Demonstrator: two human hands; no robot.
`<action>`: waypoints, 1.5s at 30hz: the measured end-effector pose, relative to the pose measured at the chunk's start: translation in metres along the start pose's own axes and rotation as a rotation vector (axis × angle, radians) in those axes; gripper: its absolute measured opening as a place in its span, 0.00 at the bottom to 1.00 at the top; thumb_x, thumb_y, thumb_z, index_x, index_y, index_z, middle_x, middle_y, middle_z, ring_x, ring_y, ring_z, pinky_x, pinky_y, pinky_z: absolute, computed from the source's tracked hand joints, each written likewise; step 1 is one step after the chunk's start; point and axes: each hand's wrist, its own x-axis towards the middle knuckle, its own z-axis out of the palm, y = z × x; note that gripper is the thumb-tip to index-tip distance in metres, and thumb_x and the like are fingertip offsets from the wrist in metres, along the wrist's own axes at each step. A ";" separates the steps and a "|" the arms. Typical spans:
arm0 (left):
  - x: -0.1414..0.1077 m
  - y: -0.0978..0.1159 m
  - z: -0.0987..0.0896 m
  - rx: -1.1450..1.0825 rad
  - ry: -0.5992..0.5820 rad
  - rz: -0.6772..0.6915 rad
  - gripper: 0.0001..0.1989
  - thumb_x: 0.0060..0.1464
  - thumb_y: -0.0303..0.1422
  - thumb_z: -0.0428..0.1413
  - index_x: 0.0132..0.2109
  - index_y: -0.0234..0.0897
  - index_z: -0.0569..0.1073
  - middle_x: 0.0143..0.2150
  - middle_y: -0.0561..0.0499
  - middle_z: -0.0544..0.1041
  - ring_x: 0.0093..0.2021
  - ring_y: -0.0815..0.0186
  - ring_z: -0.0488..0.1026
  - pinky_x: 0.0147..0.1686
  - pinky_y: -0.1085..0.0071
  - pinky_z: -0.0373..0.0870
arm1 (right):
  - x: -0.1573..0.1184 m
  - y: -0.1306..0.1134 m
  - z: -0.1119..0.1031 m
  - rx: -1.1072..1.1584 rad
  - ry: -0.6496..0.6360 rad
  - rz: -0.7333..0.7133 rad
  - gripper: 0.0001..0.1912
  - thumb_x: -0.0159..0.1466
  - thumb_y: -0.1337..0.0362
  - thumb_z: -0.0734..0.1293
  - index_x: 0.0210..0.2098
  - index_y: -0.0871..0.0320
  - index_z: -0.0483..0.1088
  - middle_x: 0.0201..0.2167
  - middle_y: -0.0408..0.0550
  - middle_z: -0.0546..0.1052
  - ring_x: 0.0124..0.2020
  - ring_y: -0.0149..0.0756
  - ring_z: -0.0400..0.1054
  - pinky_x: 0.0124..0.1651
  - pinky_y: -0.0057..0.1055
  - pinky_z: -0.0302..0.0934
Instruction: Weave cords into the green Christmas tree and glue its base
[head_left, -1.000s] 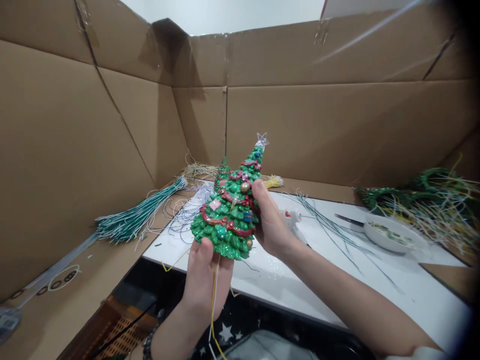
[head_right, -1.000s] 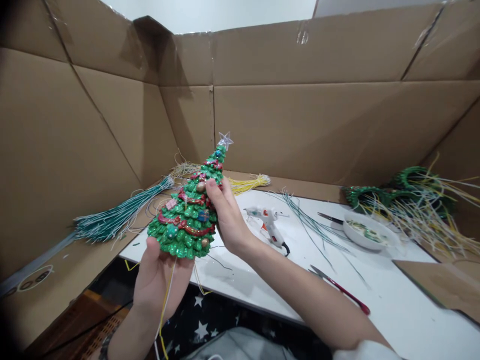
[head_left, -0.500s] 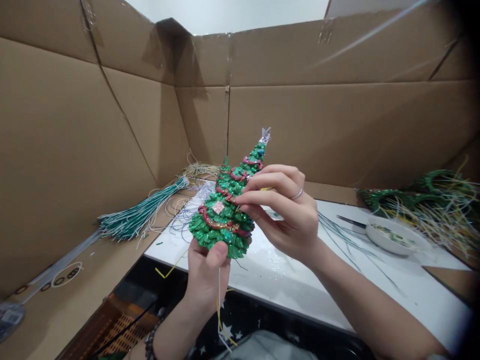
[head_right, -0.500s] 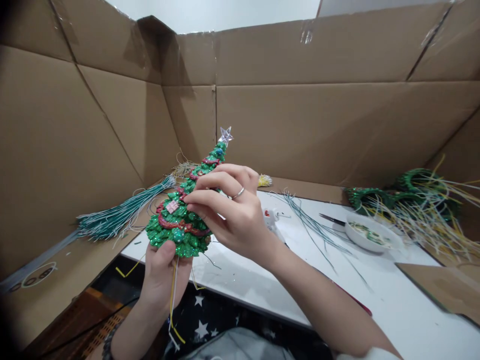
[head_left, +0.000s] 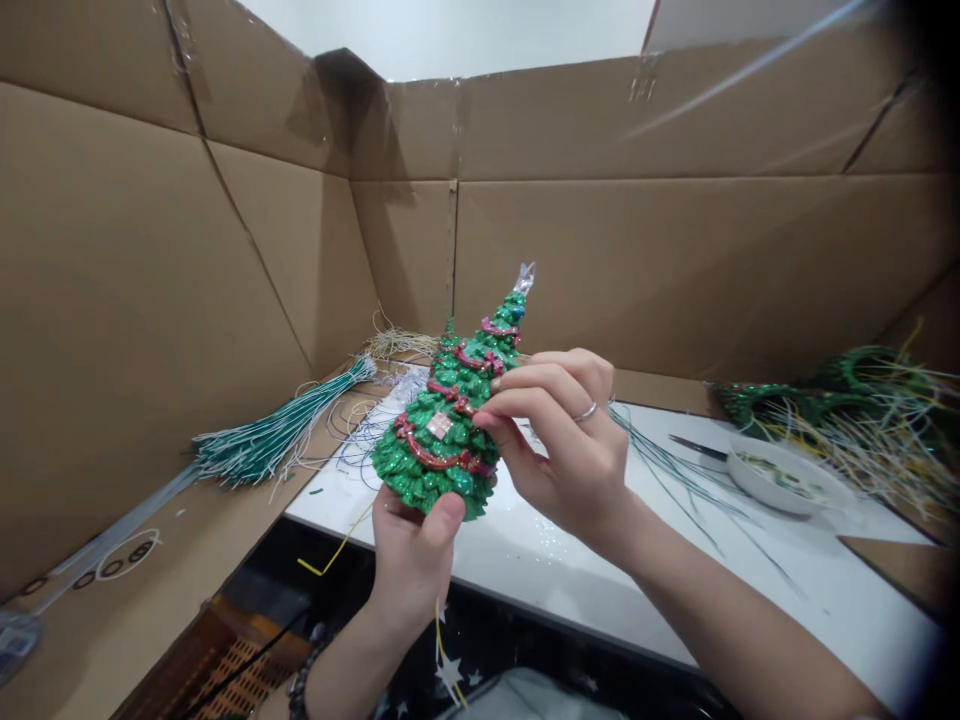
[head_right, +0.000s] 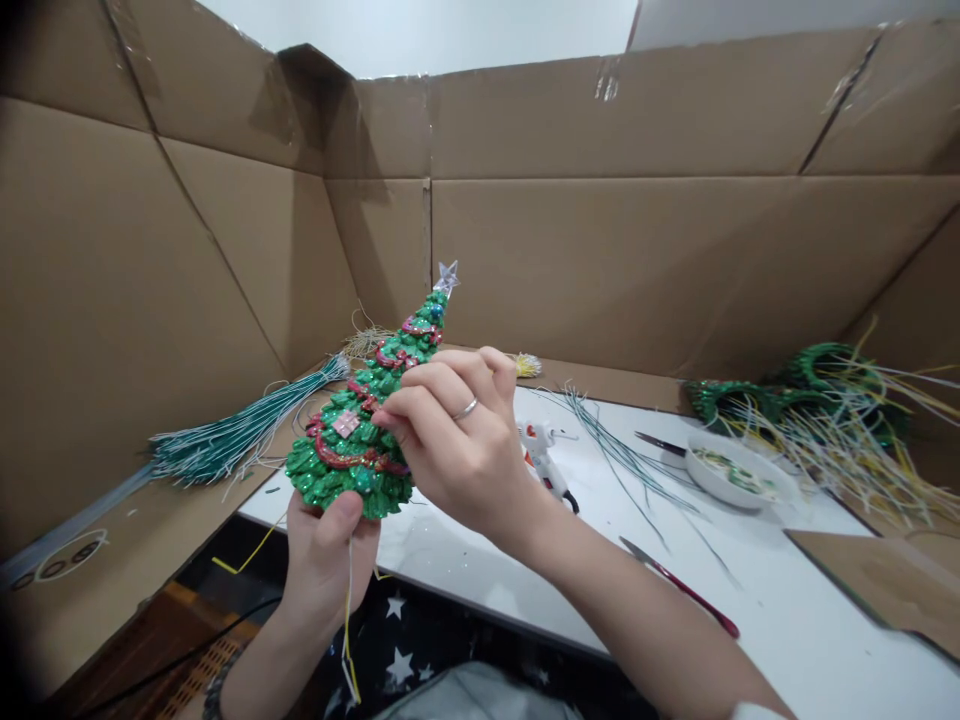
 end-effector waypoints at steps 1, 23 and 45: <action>0.000 -0.001 -0.002 0.014 0.004 0.005 0.31 0.33 0.44 0.72 0.47 0.40 0.77 0.34 0.48 0.82 0.35 0.58 0.79 0.42 0.62 0.78 | -0.001 -0.001 0.001 -0.005 0.019 0.011 0.07 0.64 0.69 0.68 0.33 0.53 0.66 0.31 0.42 0.76 0.39 0.37 0.69 0.48 0.40 0.59; 0.017 -0.011 -0.012 0.009 0.021 0.130 0.27 0.39 0.33 0.71 0.50 0.40 0.76 0.32 0.52 0.81 0.32 0.66 0.78 0.34 0.73 0.76 | -0.008 0.024 0.013 -0.256 0.010 -0.315 0.08 0.64 0.70 0.66 0.29 0.55 0.66 0.30 0.42 0.78 0.32 0.34 0.64 0.38 0.35 0.56; 0.018 -0.020 -0.019 0.075 0.007 0.081 0.14 0.43 0.30 0.70 0.40 0.37 0.80 0.35 0.50 0.83 0.34 0.67 0.78 0.35 0.77 0.74 | -0.009 0.010 0.012 -0.032 -0.333 0.137 0.17 0.72 0.64 0.57 0.25 0.56 0.59 0.18 0.38 0.62 0.19 0.27 0.53 0.25 0.28 0.42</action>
